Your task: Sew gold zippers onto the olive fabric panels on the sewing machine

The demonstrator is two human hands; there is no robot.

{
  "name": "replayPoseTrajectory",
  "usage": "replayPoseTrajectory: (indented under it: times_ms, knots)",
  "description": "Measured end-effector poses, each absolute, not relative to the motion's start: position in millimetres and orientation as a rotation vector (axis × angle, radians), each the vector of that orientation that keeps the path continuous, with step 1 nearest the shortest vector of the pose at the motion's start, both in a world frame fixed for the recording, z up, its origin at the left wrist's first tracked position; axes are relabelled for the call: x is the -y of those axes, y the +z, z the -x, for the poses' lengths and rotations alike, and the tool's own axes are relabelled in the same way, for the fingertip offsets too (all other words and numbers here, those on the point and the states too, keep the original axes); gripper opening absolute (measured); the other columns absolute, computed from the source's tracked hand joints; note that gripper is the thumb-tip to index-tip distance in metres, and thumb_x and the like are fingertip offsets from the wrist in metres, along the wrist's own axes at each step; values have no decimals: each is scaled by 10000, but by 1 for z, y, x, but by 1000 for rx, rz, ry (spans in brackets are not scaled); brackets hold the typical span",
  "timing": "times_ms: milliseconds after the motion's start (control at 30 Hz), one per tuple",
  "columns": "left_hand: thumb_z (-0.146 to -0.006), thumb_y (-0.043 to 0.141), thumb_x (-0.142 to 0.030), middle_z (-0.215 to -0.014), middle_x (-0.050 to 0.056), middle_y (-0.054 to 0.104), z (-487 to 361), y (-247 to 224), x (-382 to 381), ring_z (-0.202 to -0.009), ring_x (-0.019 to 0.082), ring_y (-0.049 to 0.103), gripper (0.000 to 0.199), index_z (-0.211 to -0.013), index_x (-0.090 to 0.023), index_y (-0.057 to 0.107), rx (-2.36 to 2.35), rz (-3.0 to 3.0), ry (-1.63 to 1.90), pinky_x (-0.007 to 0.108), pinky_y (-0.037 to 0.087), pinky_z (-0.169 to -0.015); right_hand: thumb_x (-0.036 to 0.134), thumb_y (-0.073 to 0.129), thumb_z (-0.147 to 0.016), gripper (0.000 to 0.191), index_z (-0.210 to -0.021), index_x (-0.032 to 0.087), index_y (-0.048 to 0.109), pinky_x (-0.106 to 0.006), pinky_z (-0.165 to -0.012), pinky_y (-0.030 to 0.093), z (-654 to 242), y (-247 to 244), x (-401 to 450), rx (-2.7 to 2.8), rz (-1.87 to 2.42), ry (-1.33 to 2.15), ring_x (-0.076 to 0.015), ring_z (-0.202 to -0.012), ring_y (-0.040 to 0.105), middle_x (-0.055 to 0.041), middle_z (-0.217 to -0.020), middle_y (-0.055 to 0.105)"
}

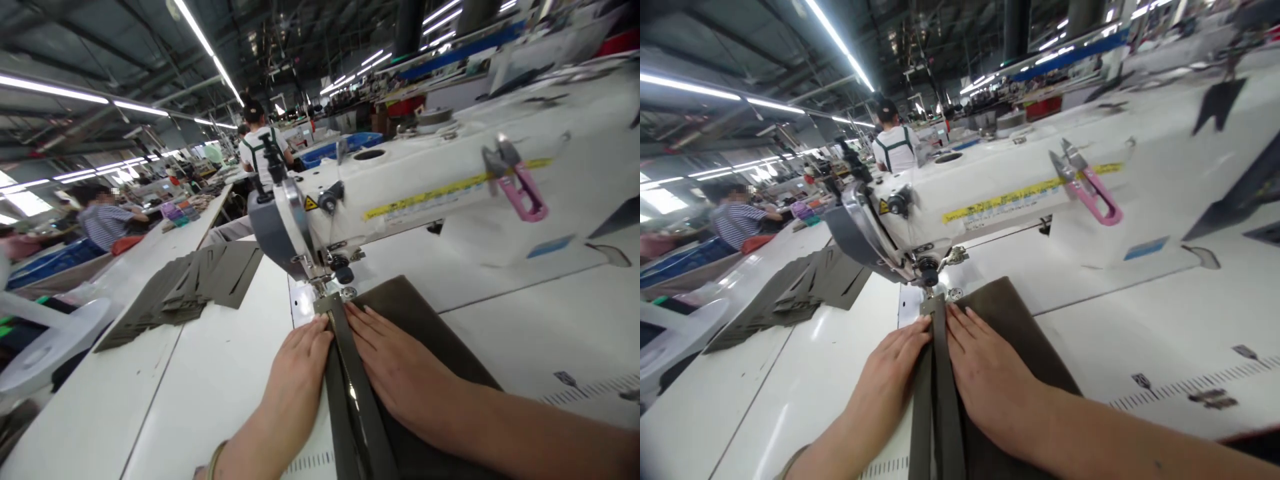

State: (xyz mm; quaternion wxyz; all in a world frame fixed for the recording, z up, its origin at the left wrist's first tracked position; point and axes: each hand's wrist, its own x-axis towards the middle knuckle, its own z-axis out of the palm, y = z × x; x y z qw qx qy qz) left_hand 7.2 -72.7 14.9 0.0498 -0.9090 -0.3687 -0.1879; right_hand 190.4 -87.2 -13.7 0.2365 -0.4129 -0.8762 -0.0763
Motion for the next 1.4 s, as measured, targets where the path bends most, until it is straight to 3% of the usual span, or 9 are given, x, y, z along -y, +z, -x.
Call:
replayPoseTrajectory:
  times_ms: [100,267,667,967,1400]
  knots:
    - [-848,452,-53,-1155,134,598,-8,13,75,-1043,230,580,209,-973,-135,598,1173,2734,-639,394,534,-853,75,352,-829,490,-1311,45,439,-430,-1025,375,-192,-18,87,2403,1097,-229,-244,-1262,388,-185,-1330,461]
    - [-856,486,-94,-1025,124,641,-12,12,78,-897,218,622,159,-925,-126,626,1197,2650,-666,374,558,-758,64,342,-815,557,-1372,54,339,-447,-984,417,-193,-22,86,2417,1043,-292,-243,-1251,404,-182,-1320,473]
    - [-875,453,-82,-1081,162,637,-12,6,76,-973,220,625,185,-972,-90,610,1091,2663,-628,365,551,-801,79,361,-826,554,-1379,57,325,-441,-984,418,-196,-26,85,2427,1004,-292,-240,-1258,394,-181,-1317,478]
    - [-866,489,-84,-1032,129,646,-17,8,53,-923,206,625,137,-923,-89,613,1122,2640,-601,340,545,-794,76,346,-822,460,-1256,18,490,-459,-951,443,-194,-24,61,2418,1003,-398,-267,-1206,457,-213,-1251,529]
    - [-904,404,-92,-1030,142,639,-17,6,46,-949,213,618,200,-950,-78,599,1137,2673,-609,349,539,-806,76,341,-794,542,-1330,12,390,-474,-972,426,-196,-27,53,2425,1019,-320,-271,-1213,450,-220,-1261,521]
